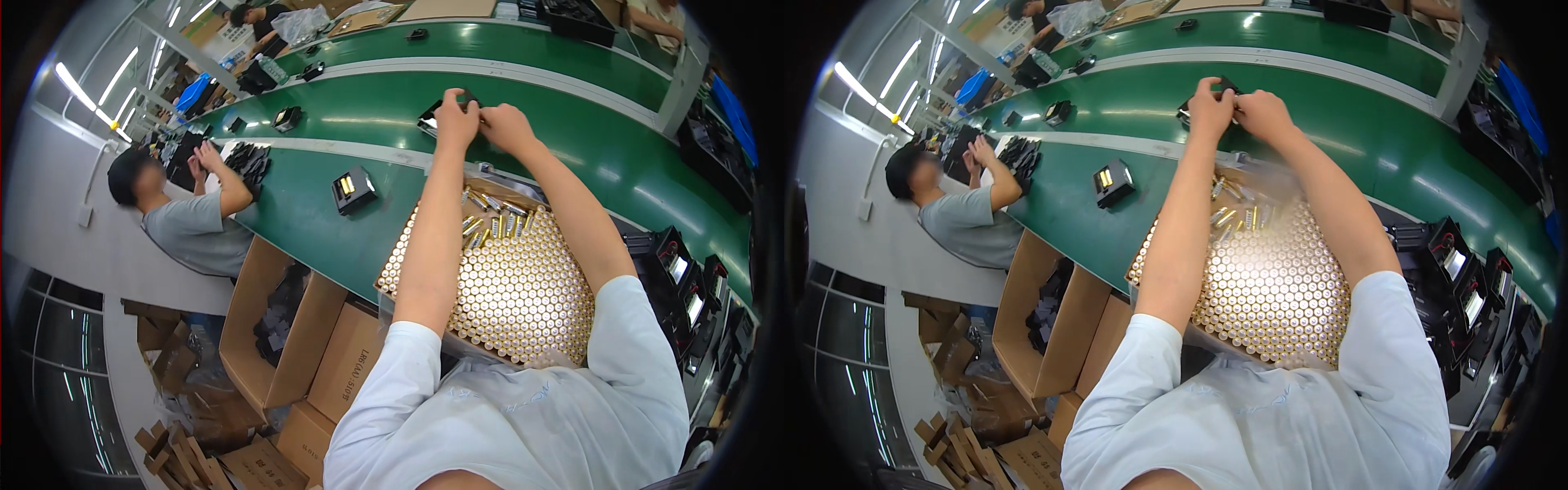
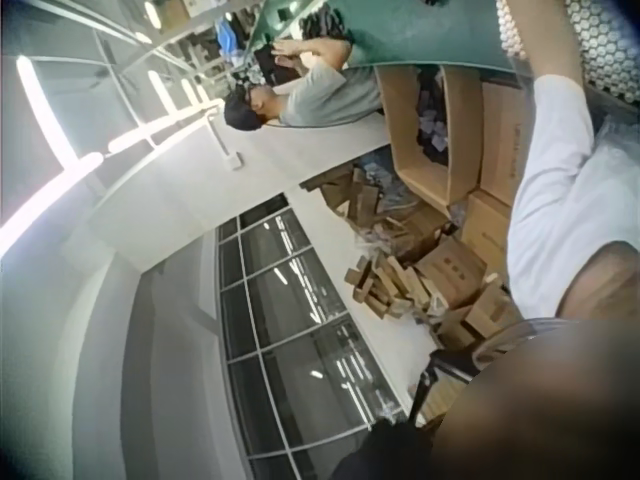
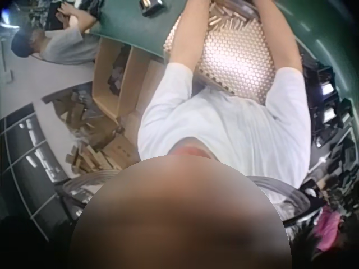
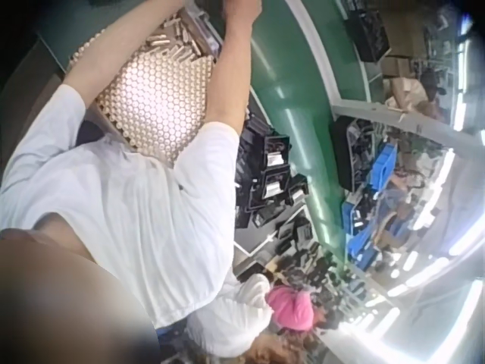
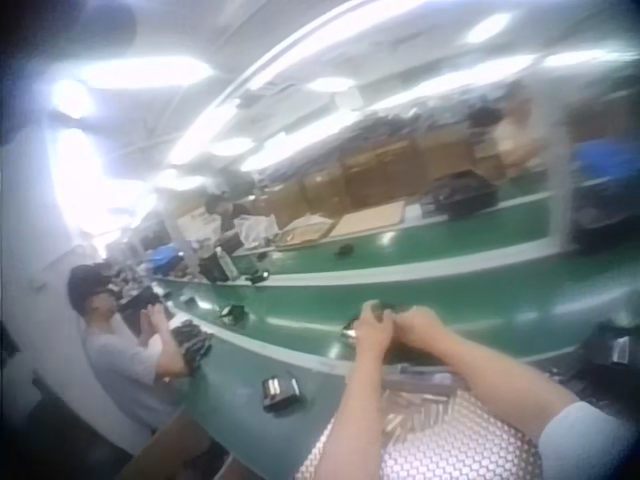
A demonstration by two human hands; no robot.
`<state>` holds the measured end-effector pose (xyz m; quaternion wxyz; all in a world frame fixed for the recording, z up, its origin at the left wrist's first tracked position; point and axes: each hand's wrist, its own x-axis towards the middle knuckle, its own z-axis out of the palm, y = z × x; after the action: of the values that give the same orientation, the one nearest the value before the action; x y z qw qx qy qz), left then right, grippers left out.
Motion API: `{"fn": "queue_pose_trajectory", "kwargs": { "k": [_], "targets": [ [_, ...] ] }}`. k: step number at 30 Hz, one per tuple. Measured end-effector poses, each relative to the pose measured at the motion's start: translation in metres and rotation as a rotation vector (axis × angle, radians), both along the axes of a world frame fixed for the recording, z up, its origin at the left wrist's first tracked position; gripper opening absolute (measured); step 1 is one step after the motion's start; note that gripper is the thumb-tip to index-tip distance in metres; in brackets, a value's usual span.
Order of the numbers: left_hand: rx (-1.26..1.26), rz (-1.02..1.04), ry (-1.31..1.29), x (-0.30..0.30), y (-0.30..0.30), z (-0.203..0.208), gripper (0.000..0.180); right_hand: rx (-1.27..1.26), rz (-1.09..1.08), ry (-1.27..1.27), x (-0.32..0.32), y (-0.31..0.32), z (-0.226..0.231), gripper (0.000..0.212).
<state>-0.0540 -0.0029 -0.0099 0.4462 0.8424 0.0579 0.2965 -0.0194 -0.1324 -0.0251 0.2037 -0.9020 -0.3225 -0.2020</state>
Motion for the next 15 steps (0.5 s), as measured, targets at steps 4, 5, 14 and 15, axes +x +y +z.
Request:
{"fn": "queue_pose_trajectory", "kwargs": {
  "k": [4,5,14,15],
  "targets": [
    [0.226,0.134,-0.222,0.014,0.007,-0.013,0.025,0.184,0.124,0.191,0.009,-0.009,-0.01,0.018],
    [0.301,0.167,-0.292,0.015,0.012,-0.017,0.023,0.294,0.172,0.266,0.011,-0.007,-0.013,0.02],
    [0.195,0.161,-0.439,0.015,0.035,0.019,0.013,0.577,0.196,0.643,0.009,-0.004,-0.014,0.034],
    [0.182,0.178,-0.516,0.013,0.037,0.04,0.013,0.621,0.199,0.761,0.009,-0.005,-0.01,0.035]
  ]
}}
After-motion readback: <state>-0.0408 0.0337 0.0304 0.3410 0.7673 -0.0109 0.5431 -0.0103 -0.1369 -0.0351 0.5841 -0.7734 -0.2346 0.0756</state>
